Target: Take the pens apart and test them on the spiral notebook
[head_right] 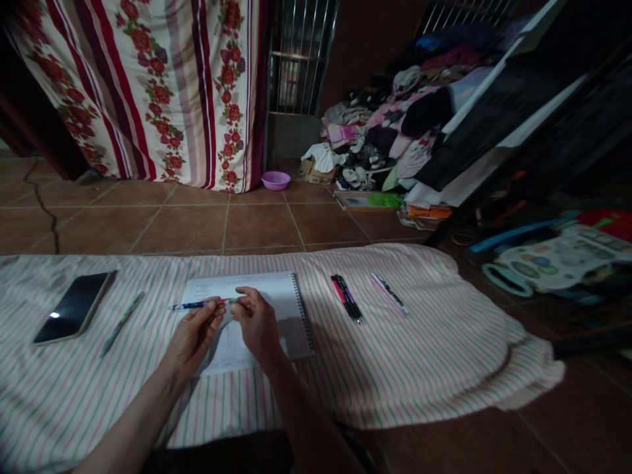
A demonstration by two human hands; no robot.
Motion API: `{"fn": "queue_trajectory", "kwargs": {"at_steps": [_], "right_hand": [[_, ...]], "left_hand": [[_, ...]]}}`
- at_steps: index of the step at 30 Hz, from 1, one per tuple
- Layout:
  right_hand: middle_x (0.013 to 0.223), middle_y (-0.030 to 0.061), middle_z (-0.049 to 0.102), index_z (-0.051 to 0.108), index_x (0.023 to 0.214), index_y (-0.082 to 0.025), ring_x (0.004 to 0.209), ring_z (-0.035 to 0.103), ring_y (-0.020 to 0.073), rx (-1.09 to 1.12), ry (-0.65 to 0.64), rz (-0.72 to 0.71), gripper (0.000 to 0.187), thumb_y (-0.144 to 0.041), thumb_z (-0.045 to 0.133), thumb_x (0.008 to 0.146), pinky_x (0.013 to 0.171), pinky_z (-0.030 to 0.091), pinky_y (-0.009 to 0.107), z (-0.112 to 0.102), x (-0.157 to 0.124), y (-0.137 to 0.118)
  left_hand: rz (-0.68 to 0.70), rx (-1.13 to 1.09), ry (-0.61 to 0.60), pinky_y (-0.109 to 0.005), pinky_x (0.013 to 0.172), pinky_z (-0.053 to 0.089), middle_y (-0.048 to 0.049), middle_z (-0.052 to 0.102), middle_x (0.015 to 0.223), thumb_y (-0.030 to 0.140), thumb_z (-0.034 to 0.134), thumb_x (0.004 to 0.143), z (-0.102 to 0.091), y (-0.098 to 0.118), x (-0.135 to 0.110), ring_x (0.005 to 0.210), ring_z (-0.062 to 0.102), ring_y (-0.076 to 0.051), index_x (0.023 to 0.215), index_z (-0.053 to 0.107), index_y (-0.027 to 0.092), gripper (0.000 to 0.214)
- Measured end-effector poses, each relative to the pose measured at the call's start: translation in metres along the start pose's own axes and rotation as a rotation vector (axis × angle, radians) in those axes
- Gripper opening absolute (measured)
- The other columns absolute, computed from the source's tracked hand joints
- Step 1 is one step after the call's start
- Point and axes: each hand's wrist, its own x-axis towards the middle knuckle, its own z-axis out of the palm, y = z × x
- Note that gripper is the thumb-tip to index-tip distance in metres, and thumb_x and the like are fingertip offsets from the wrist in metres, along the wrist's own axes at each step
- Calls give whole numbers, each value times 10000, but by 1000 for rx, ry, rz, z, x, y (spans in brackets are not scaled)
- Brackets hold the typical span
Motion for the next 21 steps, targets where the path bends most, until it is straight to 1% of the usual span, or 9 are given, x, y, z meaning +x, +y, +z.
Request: {"fn": "queue_trajectory", "kwargs": {"at_steps": [2,5,10,13,15,18,19,21], "right_hand": [[743,11,648,605,926,-190,647,636,136,-13,18,-1,232,-249,579,703,586,534,245,0,0,-1],[689,15,655,614,850,-182,626,638,142,-23,13,10,159,-263,566,722,582,532,248,0,0,-3],[645,18,655,607,789,-177,579,635,141,-74,26,32,147,-307,563,739,547,521,240,-1,-1,-8],[656,25,659,595,746,-173,576,634,136,-100,1,39,168,-332,542,761,550,515,235,-1,-2,-8],[684,32,665,596,789,-171,584,636,137,-91,-21,43,184,-343,537,768,551,516,239,-1,-1,-7],[729,32,669,589,929,-176,633,649,150,-66,-34,20,234,-326,559,752,570,524,253,-1,-1,-3],[740,32,669,587,944,-178,647,652,153,-62,-32,12,241,-314,563,747,577,526,257,0,-1,-2],[740,32,666,596,893,-176,645,653,153,-62,-18,5,197,-298,556,744,578,526,255,0,-1,-2]], "left_hand": [[-10,-5,4,-148,556,538,-70,678,619,-36,508,778,1,0,0,546,646,-95,694,648,59,189],[-19,-4,-2,-143,539,533,-73,677,619,-35,516,774,2,0,0,541,643,-95,697,646,56,177],[-22,-7,-4,-147,552,536,-62,675,609,-35,558,745,3,-1,-2,547,648,-101,701,646,67,141],[-28,-2,-10,-148,550,532,-58,675,611,-31,565,740,3,0,-2,544,646,-99,705,644,68,131],[-33,-4,-5,-147,551,528,-54,676,618,-25,585,728,3,1,-2,548,645,-98,706,642,72,114],[-34,-17,3,-143,561,525,-48,674,622,-18,608,712,2,2,-2,556,645,-95,701,639,79,102],[-33,-19,4,-142,562,525,-47,673,619,-18,606,713,2,2,-1,555,644,-95,698,638,79,103],[-39,-21,4,-139,560,524,-47,672,618,-17,601,718,2,3,-1,552,643,-92,695,638,80,107]]}}
